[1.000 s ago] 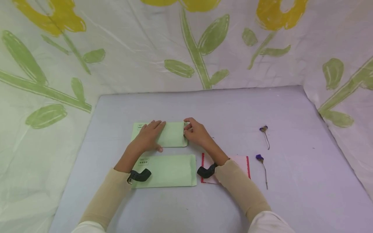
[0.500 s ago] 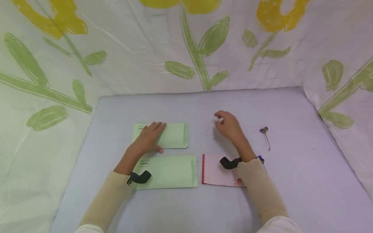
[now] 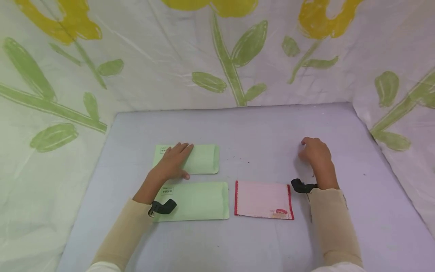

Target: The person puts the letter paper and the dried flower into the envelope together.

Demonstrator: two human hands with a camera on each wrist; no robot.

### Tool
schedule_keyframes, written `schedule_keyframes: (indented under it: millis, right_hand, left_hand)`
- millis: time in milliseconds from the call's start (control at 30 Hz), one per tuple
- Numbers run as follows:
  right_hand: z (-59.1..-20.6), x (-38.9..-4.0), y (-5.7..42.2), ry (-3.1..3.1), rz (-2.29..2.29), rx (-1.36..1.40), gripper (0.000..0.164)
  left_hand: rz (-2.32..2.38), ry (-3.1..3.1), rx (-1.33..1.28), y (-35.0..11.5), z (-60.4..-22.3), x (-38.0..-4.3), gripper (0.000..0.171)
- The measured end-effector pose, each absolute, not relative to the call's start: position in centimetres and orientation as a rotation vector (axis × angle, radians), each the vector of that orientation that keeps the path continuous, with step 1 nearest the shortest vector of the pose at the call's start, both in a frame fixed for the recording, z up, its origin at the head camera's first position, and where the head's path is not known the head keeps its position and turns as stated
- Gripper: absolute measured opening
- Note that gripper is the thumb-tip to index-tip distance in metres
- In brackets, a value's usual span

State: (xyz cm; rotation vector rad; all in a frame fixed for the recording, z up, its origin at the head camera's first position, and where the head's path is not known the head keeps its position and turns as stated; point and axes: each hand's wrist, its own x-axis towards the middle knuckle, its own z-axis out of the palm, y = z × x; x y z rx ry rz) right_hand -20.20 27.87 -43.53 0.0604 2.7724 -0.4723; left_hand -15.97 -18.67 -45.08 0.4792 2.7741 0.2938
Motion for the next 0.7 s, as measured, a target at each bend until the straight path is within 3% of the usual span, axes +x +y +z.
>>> schedule_keyframes:
  millis: [267,700]
  right_hand:
    - [-44.0,-20.0,28.1,2.796,-0.545,0.047,0.042]
    - [-42.4,-20.5,27.6,2.690,-1.064,0.013,0.037]
  left_hand:
    - [0.296,2.770,0.477,-18.6,-45.1,-16.0,0.117]
    - [0.293,2.782,0.477,-18.6,-45.1,-15.9,0.117]
